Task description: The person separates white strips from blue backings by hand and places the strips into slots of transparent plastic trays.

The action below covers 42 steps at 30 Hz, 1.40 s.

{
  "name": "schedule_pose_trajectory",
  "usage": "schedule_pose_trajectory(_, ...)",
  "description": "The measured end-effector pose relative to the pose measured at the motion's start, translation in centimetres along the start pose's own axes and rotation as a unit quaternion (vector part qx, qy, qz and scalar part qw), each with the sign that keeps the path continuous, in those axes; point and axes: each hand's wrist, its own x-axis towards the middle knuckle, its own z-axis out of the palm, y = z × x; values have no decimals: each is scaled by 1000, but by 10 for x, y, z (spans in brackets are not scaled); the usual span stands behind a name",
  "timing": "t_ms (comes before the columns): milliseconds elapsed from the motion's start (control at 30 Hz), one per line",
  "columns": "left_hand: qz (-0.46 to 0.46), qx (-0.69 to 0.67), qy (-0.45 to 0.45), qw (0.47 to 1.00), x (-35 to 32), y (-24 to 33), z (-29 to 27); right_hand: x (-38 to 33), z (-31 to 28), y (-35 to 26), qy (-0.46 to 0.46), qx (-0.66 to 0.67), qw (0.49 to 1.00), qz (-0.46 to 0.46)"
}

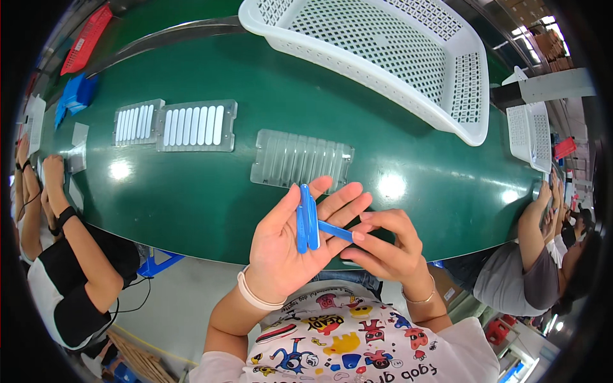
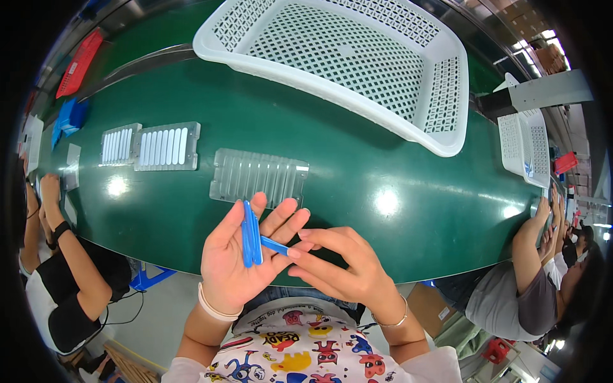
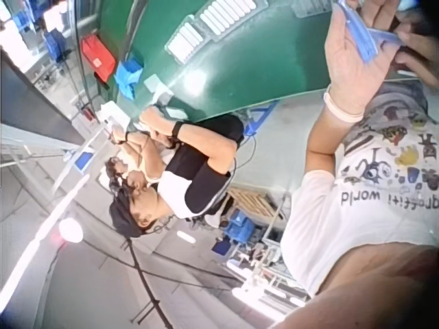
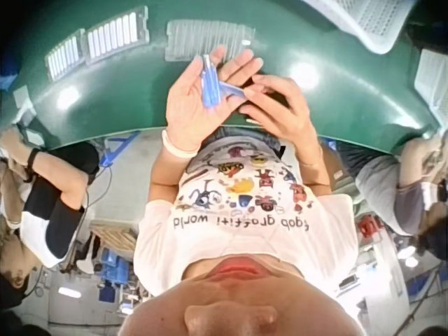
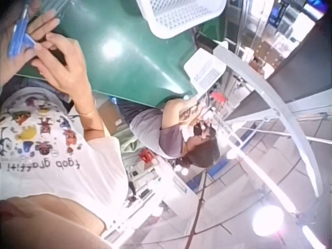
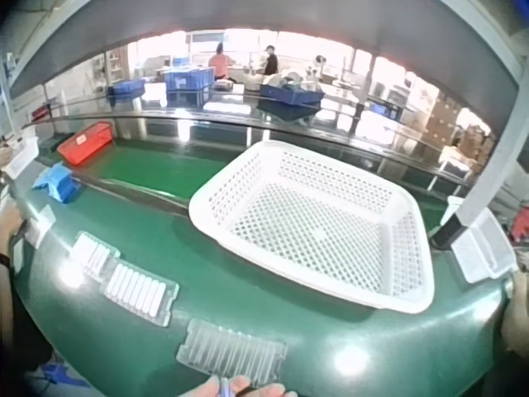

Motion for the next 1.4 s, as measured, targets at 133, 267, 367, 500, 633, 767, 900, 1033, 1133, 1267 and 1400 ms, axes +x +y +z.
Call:
schedule_pose_trajectory(133,37,36,36,998,3,7,-3,1,0,8,34,-2,999,29)
schedule_pose_trajectory(267,126,85,134,979,-3,22,14,-47,-28,10,111,-97,988,56)
schedule_pose_trajectory(367,113,116,7,987,-28,47,6,-136,-31,7,376,-237,883,150)
schedule_pose_trajectory(500,81,173,-8,982,-37,60,1,-232,21,25,500,30,664,554)
schedule_pose_trajectory(633,28,217,-45,975,-28,48,-6,-241,59,35,120,246,737,618)
schedule_pose_trajectory(767,-10,238,-49,970,-26,20,-7,-243,58,21,163,214,790,552)
schedule_pose_trajectory(900,-14,240,-50,969,-36,-5,-9,-249,68,22,173,147,837,497)
schedule_pose_trajectory(1033,32,292,41,955,-39,-28,-4,-257,65,18,191,150,835,495)
schedule_pose_trajectory(1133,33,432,63,899,-32,-29,-1,-270,65,16,246,178,816,492)
schedule_pose_trajectory(1267,40,622,71,779,1,-68,10,-284,61,16,313,233,781,488)
schedule_pose_trajectory(1400,-32,752,38,657,45,-133,19,-311,62,16,370,239,747,497)
